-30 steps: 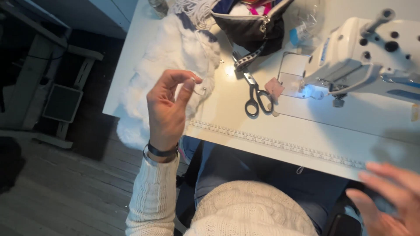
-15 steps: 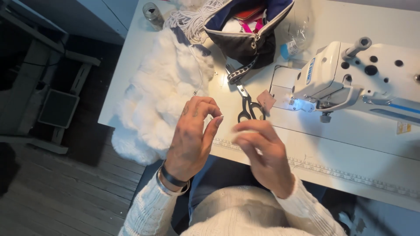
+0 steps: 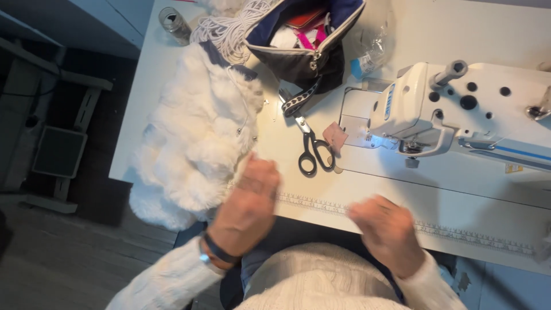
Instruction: The recorder is sewing together pieces of white fur-like material and threading a cord through it.
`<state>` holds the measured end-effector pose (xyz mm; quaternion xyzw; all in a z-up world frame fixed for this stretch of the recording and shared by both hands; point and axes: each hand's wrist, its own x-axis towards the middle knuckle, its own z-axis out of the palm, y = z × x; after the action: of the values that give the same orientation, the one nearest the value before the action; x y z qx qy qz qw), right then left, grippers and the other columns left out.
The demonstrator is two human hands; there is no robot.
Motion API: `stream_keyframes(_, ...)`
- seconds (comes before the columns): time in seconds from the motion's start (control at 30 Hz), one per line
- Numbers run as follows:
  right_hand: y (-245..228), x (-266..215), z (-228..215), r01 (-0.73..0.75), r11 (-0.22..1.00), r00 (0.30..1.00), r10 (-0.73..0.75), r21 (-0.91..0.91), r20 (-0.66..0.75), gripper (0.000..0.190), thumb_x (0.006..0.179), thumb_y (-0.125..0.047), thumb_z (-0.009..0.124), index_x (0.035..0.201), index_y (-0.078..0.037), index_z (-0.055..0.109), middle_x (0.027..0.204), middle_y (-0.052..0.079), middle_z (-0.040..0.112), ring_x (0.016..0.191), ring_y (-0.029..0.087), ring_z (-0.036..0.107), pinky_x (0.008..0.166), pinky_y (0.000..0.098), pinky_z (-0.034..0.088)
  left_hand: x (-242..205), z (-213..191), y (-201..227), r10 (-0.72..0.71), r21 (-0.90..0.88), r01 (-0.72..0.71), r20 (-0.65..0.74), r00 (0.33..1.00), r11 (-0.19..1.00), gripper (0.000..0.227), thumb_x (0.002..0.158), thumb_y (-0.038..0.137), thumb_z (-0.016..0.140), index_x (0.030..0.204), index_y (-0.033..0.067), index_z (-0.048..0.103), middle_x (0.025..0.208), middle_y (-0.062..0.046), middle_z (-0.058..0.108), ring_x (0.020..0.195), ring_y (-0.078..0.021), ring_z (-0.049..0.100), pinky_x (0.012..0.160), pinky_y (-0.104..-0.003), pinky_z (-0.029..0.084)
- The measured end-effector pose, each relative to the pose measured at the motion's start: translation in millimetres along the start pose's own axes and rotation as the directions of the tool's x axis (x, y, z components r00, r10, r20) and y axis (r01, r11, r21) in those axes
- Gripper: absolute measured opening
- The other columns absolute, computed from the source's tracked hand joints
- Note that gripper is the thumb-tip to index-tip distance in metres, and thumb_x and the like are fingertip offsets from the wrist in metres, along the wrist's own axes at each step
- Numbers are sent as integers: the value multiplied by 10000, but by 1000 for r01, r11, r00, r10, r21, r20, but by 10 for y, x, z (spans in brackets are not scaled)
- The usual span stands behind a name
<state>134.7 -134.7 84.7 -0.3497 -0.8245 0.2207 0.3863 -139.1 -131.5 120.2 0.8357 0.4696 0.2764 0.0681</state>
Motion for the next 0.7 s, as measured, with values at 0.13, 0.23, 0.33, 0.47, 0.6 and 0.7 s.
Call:
stream_keyframes(0.13, 77, -750, -687, -241, 915, 945, 297, -324, 138, 257, 747, -167, 801, 991, -145, 726, 1083, -2, 652, 864, 177, 589, 783, 335, 498, 60, -221, -221, -182, -40, 181, -13, 983, 983, 269, 879, -86, 596, 1127, 14, 568, 1126, -124, 637, 1095, -274, 639, 1274, -542, 362)
stream_keyframes(0.23, -30, -994, -948, -265, 729, 905, 414, -631, 98, 610, 682, -321, 849, 1240, -127, 696, 1519, 57, 603, 1235, 235, 642, 1075, 400, 554, 22, -303, -193, -341, -257, 317, -54, 938, 913, 229, 933, -71, 609, 1128, 48, 595, 1054, -43, 699, 954, -206, 700, 1279, -529, 391)
stream_keyframes(0.33, -75, -874, -577, -303, 703, 915, 404, -644, 10, 734, 752, -421, 797, 1351, -30, 633, 1517, 144, 594, 1345, 308, 622, 1116, 427, 552, -75, -321, -250, -499, -418, 406, -140, 855, 813, 109, 1044, 22, 560, 1151, 43, 558, 967, -34, 694, 865, -168, 708, 1302, -509, 427)
stream_keyframes(0.47, -497, 1, 236, 76, 996, 923, -91, 56, 374, 263, 1015, -91, 539, 1234, -1, 653, 1313, 91, 651, 1183, 214, 625, 990, 284, 478, -81, -445, -171, -576, -470, 429, -229, 784, 771, 186, 1119, 136, 558, 1215, -8, 486, 946, -77, 608, 921, -171, 638, 1327, -502, 450)
stream_keyframes(0.6, -500, 130, 535, 339, 724, 719, -611, 601, 331, 322, 1098, -17, 541, 1376, 102, 653, 1569, 202, 521, 1492, 367, 532, 1283, 444, 475, 82, -506, -187, -410, -284, 346, -212, 887, 894, 100, 1115, -14, 622, 1126, -103, 578, 983, -160, 626, 894, -254, 633, 1209, -503, 546)
stream_keyframes(0.7, -424, 189, 233, 252, 898, 949, -302, 361, 87, 211, 973, 9, 666, 1172, 37, 729, 1246, 164, 749, 1126, 265, 773, 962, 329, 667, 275, -255, -150, -354, -376, 282, -139, 925, 883, 310, 872, -116, 726, 1163, -10, 698, 1073, -125, 772, 908, -222, 734, 867, -325, 599)
